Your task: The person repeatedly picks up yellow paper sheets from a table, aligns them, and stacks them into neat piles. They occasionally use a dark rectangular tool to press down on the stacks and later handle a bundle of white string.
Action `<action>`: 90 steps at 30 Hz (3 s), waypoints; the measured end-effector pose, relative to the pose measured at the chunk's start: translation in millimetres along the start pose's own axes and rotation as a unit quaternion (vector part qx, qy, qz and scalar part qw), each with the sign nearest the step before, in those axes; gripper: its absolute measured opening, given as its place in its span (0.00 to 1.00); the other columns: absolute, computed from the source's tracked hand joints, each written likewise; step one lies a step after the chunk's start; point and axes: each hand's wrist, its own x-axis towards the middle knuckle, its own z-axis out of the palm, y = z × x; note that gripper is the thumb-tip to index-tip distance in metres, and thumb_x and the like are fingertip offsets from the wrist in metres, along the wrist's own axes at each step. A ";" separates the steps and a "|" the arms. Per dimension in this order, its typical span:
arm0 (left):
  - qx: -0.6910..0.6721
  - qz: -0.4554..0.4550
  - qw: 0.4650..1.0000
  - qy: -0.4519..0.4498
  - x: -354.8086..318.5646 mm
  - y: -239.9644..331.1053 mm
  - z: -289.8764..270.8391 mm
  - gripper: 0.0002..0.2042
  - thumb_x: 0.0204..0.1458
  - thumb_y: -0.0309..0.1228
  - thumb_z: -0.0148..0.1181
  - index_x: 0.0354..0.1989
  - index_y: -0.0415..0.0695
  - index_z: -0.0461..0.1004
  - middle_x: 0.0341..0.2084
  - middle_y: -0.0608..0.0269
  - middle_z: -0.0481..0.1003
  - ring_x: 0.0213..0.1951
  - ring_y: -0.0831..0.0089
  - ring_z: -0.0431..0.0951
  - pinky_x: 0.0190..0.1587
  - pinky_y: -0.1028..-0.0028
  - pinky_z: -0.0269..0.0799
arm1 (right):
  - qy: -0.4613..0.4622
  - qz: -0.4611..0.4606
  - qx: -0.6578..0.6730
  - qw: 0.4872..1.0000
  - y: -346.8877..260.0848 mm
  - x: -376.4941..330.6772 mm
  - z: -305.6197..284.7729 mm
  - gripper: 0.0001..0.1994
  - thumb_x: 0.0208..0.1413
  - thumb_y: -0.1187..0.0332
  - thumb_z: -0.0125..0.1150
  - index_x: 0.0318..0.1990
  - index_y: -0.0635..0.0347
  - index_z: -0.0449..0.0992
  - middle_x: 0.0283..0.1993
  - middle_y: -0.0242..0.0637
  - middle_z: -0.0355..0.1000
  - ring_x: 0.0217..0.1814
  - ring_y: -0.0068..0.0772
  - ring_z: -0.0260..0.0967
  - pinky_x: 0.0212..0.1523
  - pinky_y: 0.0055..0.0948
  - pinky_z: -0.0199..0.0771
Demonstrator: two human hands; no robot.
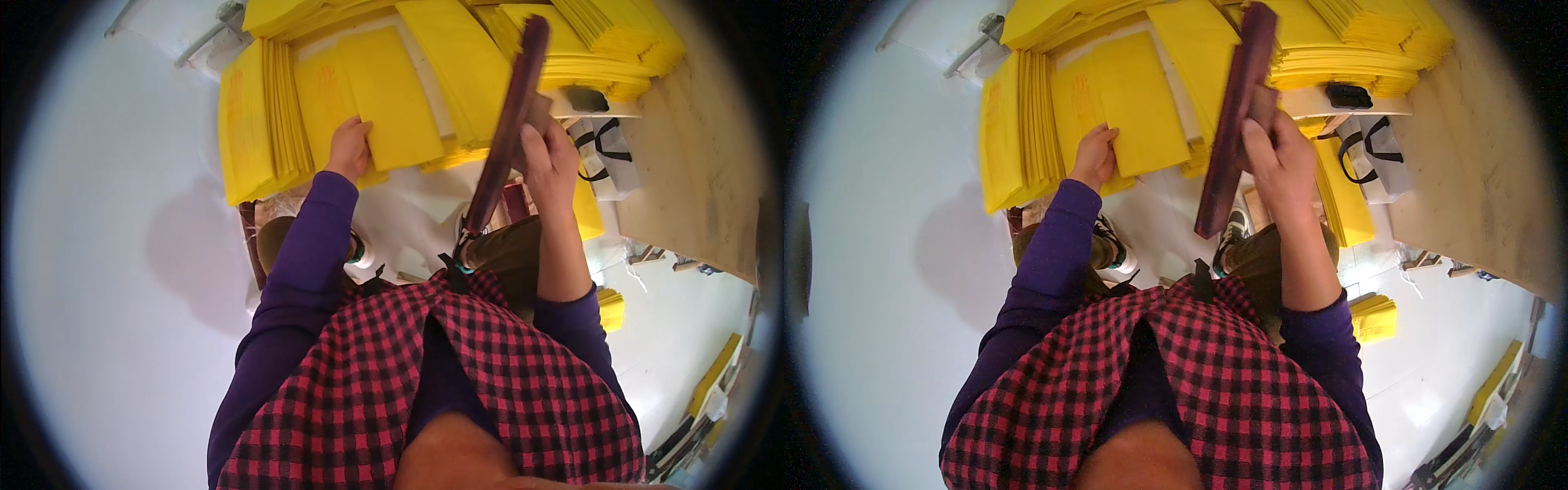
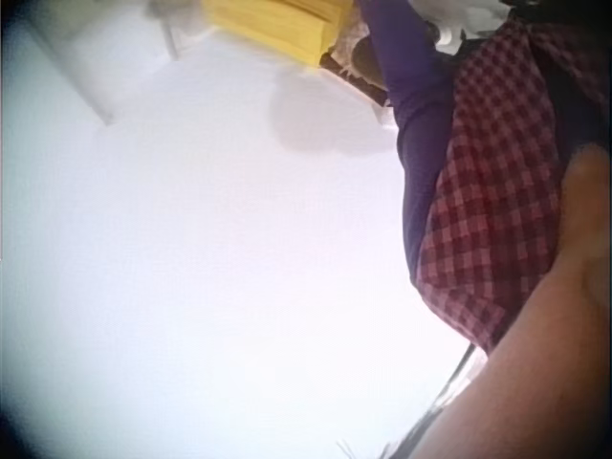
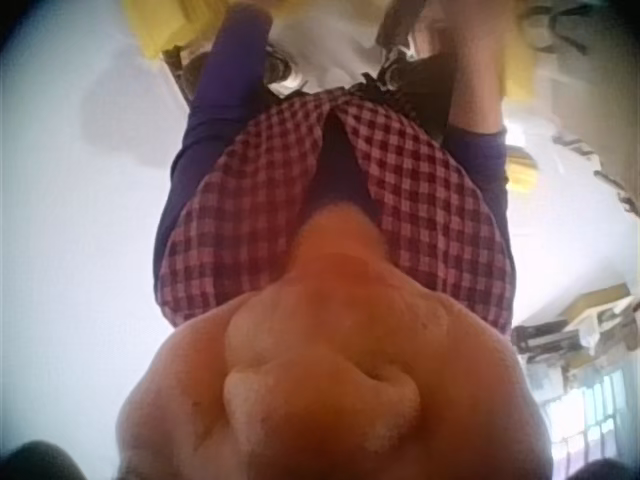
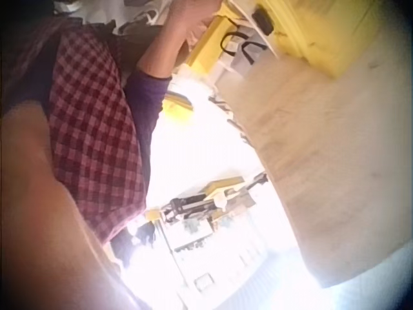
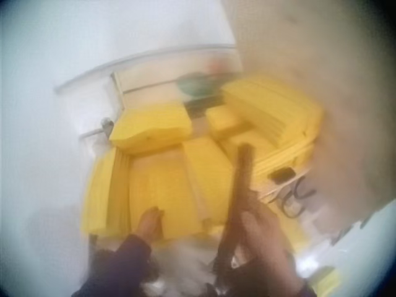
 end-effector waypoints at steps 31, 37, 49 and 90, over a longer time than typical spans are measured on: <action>0.068 0.023 0.995 0.072 26.3 -23.2 -14.5 0.11 0.53 0.19 0.49 0.45 0.34 0.65 0.44 0.54 0.70 0.46 0.62 0.72 0.52 0.65 0.69 | -0.087 0.256 -0.535 0.800 148.9 -117.4 -192.8 0.20 0.55 0.52 0.51 0.37 0.63 0.71 0.34 0.54 0.73 0.40 0.57 0.71 0.43 0.44 0.69; 0.047 -0.022 0.998 0.038 18.7 -9.1 -9.0 0.12 0.55 0.21 0.48 0.47 0.36 0.65 0.46 0.54 0.70 0.49 0.61 0.71 0.54 0.63 0.68 | -0.212 0.321 -0.519 0.763 304.7 -141.6 -177.8 0.18 0.53 0.54 0.52 0.37 0.61 0.74 0.34 0.52 0.75 0.39 0.53 0.74 0.41 0.45 0.73; 0.118 -0.029 0.983 0.140 15.3 1.9 -10.2 0.14 0.55 0.23 0.49 0.51 0.38 0.66 0.48 0.57 0.71 0.51 0.65 0.70 0.56 0.65 0.65 | -0.269 0.333 -0.526 0.735 419.7 -138.5 -158.4 0.11 0.53 0.67 0.50 0.35 0.58 0.79 0.37 0.48 0.76 0.40 0.48 0.76 0.41 0.43 0.75; 0.157 -0.004 0.973 0.172 3.2 5.0 -4.2 0.10 0.54 0.24 0.53 0.45 0.40 0.69 0.41 0.61 0.74 0.46 0.69 0.73 0.51 0.70 0.69 | -0.239 0.442 -0.456 0.734 447.2 -148.2 -142.6 0.12 0.56 0.68 0.49 0.44 0.65 0.74 0.42 0.52 0.75 0.45 0.49 0.75 0.42 0.44 0.76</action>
